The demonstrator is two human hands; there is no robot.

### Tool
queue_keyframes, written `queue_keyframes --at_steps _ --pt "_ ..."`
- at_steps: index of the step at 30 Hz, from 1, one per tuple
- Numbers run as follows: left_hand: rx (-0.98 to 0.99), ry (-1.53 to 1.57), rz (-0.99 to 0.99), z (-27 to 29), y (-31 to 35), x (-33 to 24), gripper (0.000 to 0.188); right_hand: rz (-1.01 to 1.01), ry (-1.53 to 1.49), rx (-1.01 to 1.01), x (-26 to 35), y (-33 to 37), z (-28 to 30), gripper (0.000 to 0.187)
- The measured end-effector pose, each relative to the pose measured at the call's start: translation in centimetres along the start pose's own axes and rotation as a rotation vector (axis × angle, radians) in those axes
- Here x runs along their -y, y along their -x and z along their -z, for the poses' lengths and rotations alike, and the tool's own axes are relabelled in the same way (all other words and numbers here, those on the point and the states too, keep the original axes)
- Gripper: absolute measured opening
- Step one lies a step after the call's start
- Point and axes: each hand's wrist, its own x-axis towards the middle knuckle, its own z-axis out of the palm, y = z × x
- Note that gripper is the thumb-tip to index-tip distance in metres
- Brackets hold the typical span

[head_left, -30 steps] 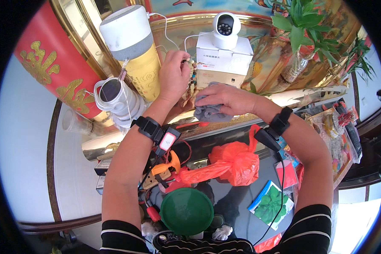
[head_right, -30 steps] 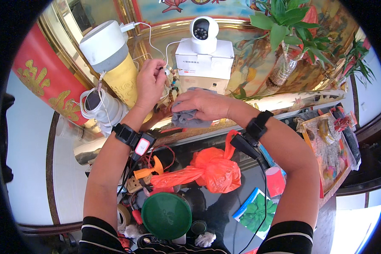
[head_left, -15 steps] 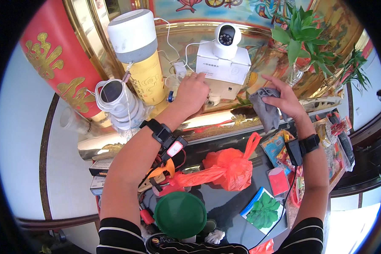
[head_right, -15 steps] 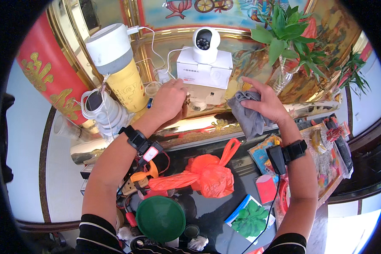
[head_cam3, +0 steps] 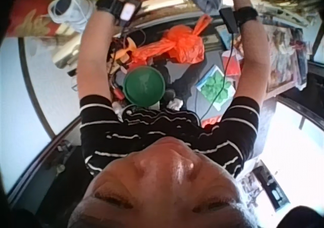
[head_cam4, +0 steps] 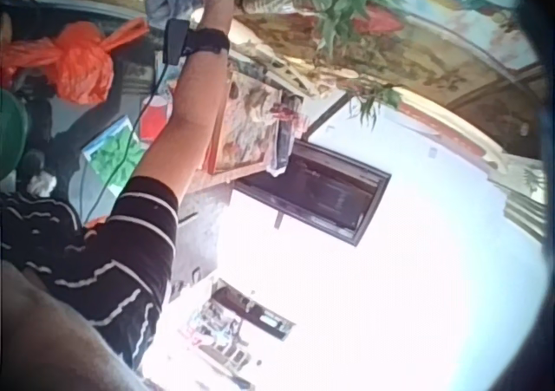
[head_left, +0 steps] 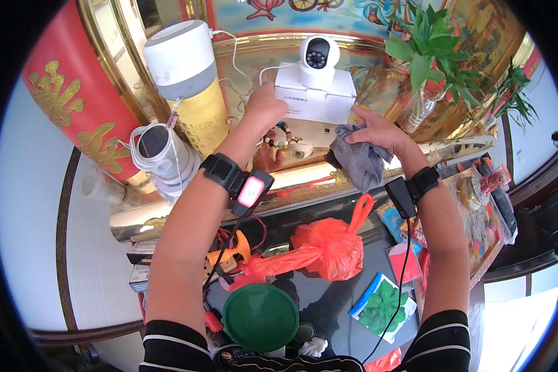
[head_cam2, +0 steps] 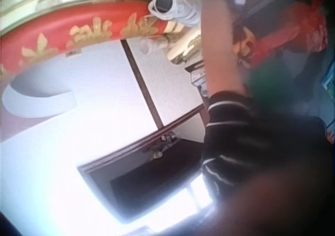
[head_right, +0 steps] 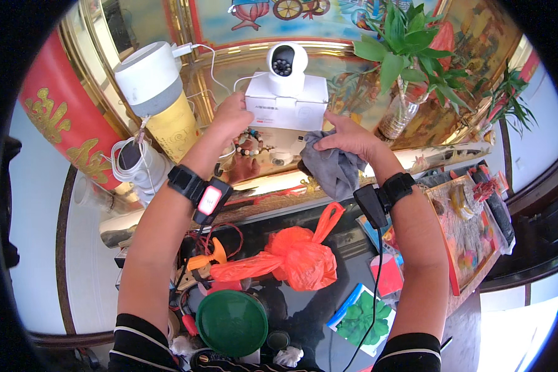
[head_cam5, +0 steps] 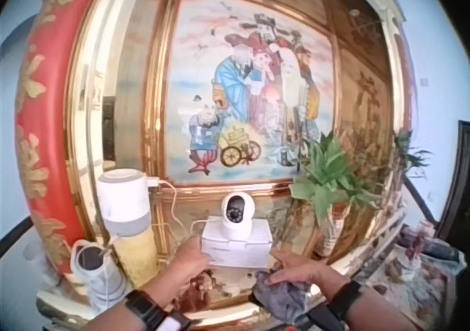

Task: The person wipes a security camera, a tissue box, and a glass vase with a gray cloth. They then use a long pole with a cloth to clean the upper frame of a large wall painting. Finally, they wipe a plastic container and a thermos on the table.

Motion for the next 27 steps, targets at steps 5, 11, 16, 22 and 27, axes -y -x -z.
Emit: queue_keyframes --at_steps 5,11,16,22,27 --pt "0.056 0.06 0.012 1.1 0.3 1.3 0.032 0.05 0.212 -0.009 -0.1 0.7 -0.4 0.096" --pt "-0.174 -0.343 -0.098 2.8 2.9 0.3 0.042 0.181 0.216 0.022 -0.2 2.5 -0.8 0.081" --pt "-0.27 -0.324 -0.233 3.6 7.1 -2.8 0.044 0.174 0.473 -0.526 -3.0 3.0 0.9 0.053" --pt "-0.282 -0.32 -0.489 2.1 9.6 -6.3 0.043 0.149 0.973 -0.644 -7.1 2.7 -3.0 0.053" --pt "-0.25 -0.466 -0.614 2.9 11.3 -7.1 0.033 0.296 0.892 -0.735 -10.0 5.4 -2.0 0.046"
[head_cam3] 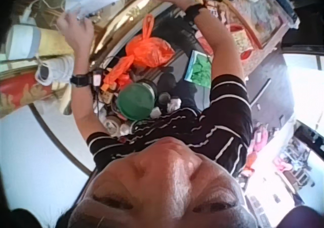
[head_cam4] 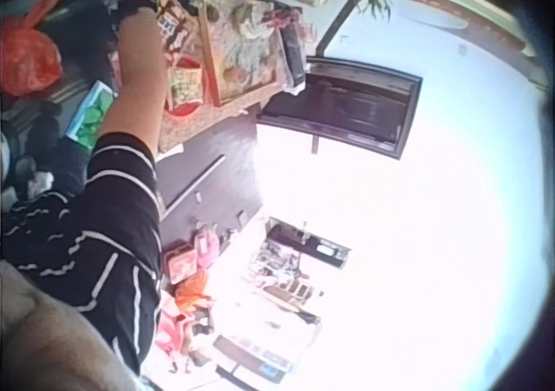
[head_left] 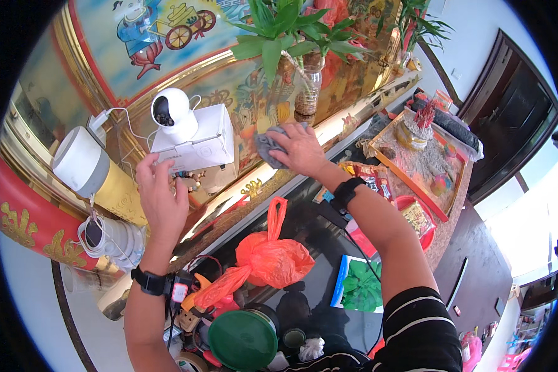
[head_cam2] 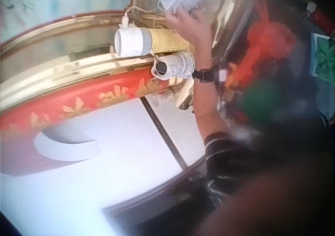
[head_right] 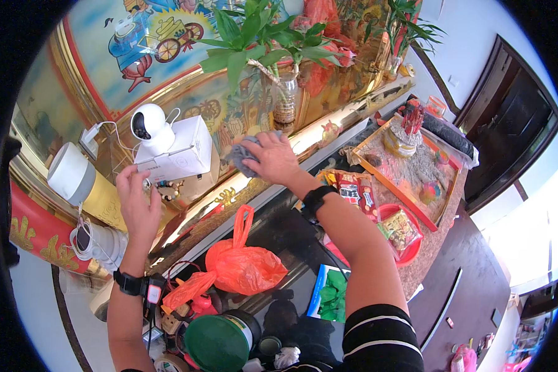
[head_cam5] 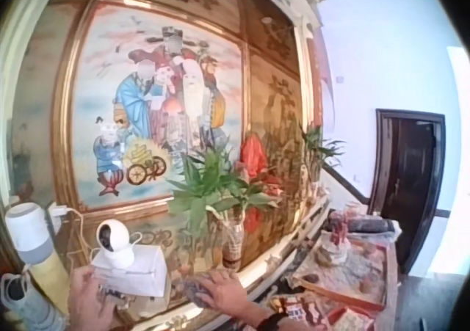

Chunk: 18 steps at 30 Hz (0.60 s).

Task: The person wipes a security camera, a tissue box, and a glass vase with a gray cloth. They then use a long pole with a cloth to clean the upper frame of a large wall painting. Finally, they wipe a plastic container and a thermos on the table.

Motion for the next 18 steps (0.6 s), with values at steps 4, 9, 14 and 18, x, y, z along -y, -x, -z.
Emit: queue_keyframes --at_steps 4,9,14,18 --pt "0.091 -0.037 -0.021 1.9 1.5 0.4 0.027 -0.162 0.083 -0.056 -4.7 2.9 1.1 0.046" --pt "0.222 0.089 -0.084 1.0 3.0 -0.9 0.023 -0.31 0.18 -0.029 -8.7 4.1 2.0 0.047" --pt "0.317 0.091 -0.188 -1.6 2.4 -2.7 0.019 -0.277 -0.088 0.041 -6.9 4.8 2.6 0.044" --pt "0.477 0.087 -0.137 -3.0 0.7 -3.6 0.019 -0.156 -0.405 0.211 -5.5 6.6 5.4 0.04"
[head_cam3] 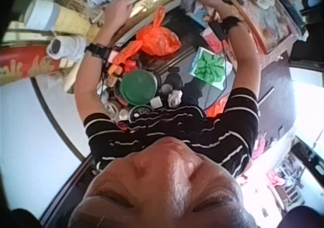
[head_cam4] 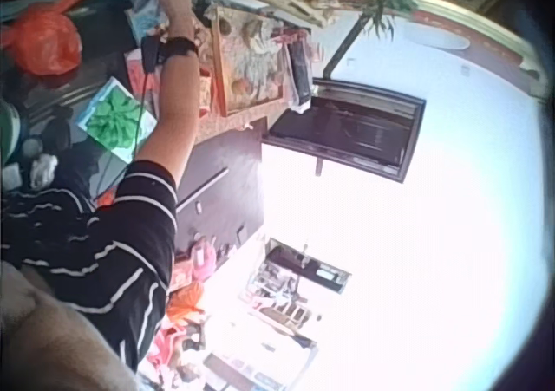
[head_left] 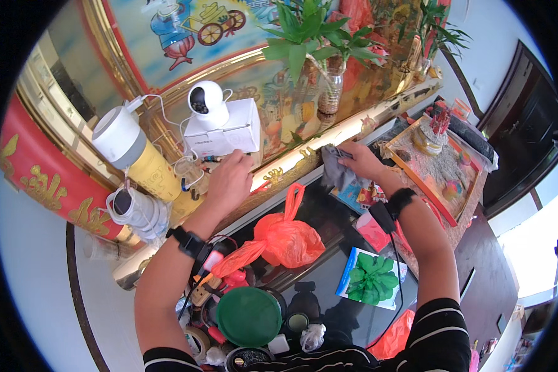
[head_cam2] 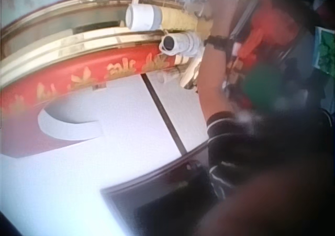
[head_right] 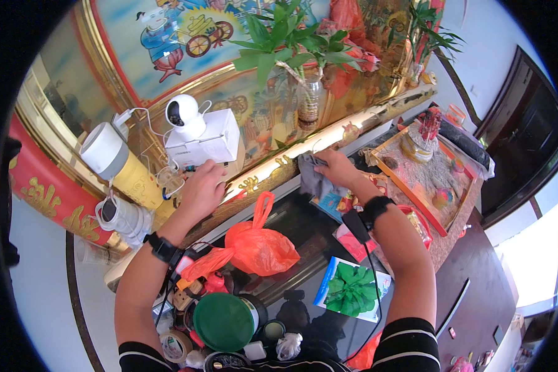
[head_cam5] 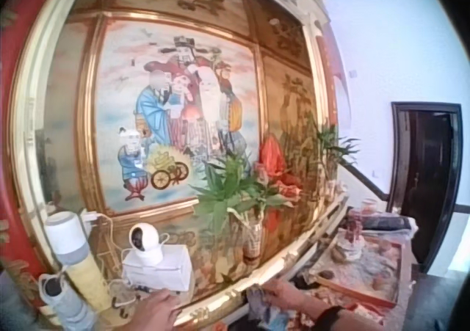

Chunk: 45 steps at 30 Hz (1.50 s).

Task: The person wipes a security camera, a tissue box, and a glass vase with a gray cloth. They then use a long pole with a cloth to clean the upper frame of a large wall painting. Finally, they wipe a plastic container and a thermos on the table.

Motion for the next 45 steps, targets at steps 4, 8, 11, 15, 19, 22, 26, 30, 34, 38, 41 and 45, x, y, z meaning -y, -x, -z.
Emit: queue_keyframes --at_steps 4,8,11,15,19,22,26,30,34,38,41,45 --pt "0.08 -0.063 0.035 0.1 -1.1 0.3 0.02 -0.233 -0.391 -0.011 2.5 2.8 1.6 0.037" --pt "0.032 -0.033 0.143 0.8 -0.1 2.0 0.017 -0.441 -0.629 -0.195 3.9 3.9 3.2 0.041" --pt "-0.001 0.107 0.256 2.6 1.2 4.7 0.015 -0.493 -0.796 -0.294 3.8 3.0 3.4 0.034" --pt "0.039 0.182 0.373 3.9 3.0 6.5 0.016 -0.163 -0.375 -0.423 3.5 -0.1 1.0 0.035" --pt "0.099 0.16 0.235 3.3 3.5 5.7 0.017 -0.014 -0.074 -0.276 5.6 -4.4 -4.2 0.048" --pt "0.148 0.099 0.182 2.3 2.6 4.5 0.021 0.104 0.31 -0.112 8.4 -4.5 -7.3 0.052" --pt "0.168 -0.022 0.174 0.9 0.7 3.5 0.024 0.317 0.254 0.038 10.1 -4.0 -8.0 0.056" --pt "0.124 0.024 0.181 0.4 0.3 3.9 0.023 0.487 0.191 0.086 9.6 -4.1 -6.7 0.056" --pt "0.123 0.077 0.222 0.4 1.0 4.6 0.021 0.521 0.139 0.192 10.3 -5.8 -6.5 0.058" --pt "0.103 0.075 0.235 0.3 1.1 4.5 0.019 0.636 0.146 0.217 13.4 -8.1 -8.6 0.052" --pt "0.091 0.066 0.231 0.4 1.0 4.3 0.016 0.656 0.176 0.226 14.8 -9.0 -9.7 0.048" --pt "0.052 0.118 0.221 2.3 2.3 4.1 0.014 0.644 0.189 0.172 13.3 -8.3 -8.9 0.052"
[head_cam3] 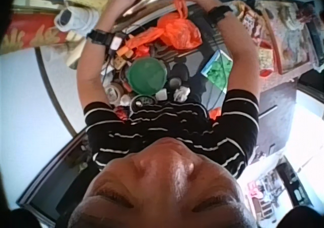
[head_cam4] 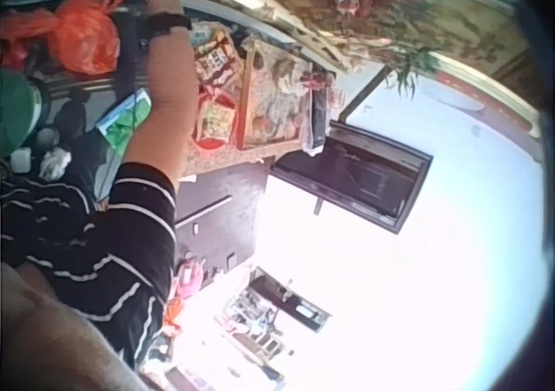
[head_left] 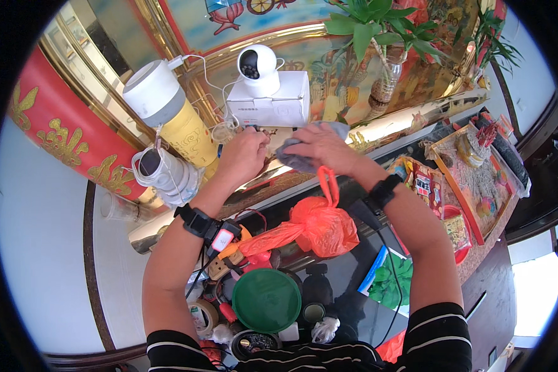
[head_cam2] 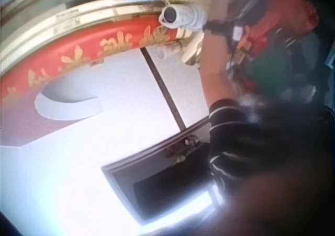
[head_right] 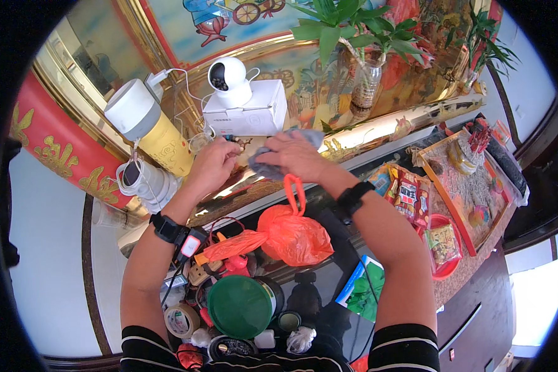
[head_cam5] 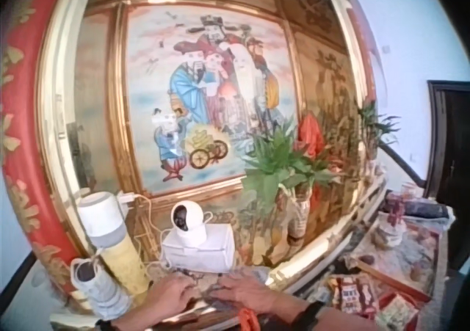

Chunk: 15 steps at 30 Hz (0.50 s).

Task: The person wipes a security camera, a tissue box, and a glass vase with a gray cloth. They then use a long pole with a cloth to clean the upper frame of a large wall painting. Finally, they wipe a plastic container and a thermos on the table.

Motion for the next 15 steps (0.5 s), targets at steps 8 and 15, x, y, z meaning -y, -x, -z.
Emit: queue_keyframes --at_steps 8,15 --pt "-0.002 0.038 0.044 4.1 5.6 -0.5 0.012 -0.408 0.154 0.04 -5.0 10.5 6.3 0.048" --pt "-0.01 0.194 0.052 6.7 7.8 -3.0 0.017 -0.991 -0.481 -0.506 0.1 19.1 14.2 0.027"
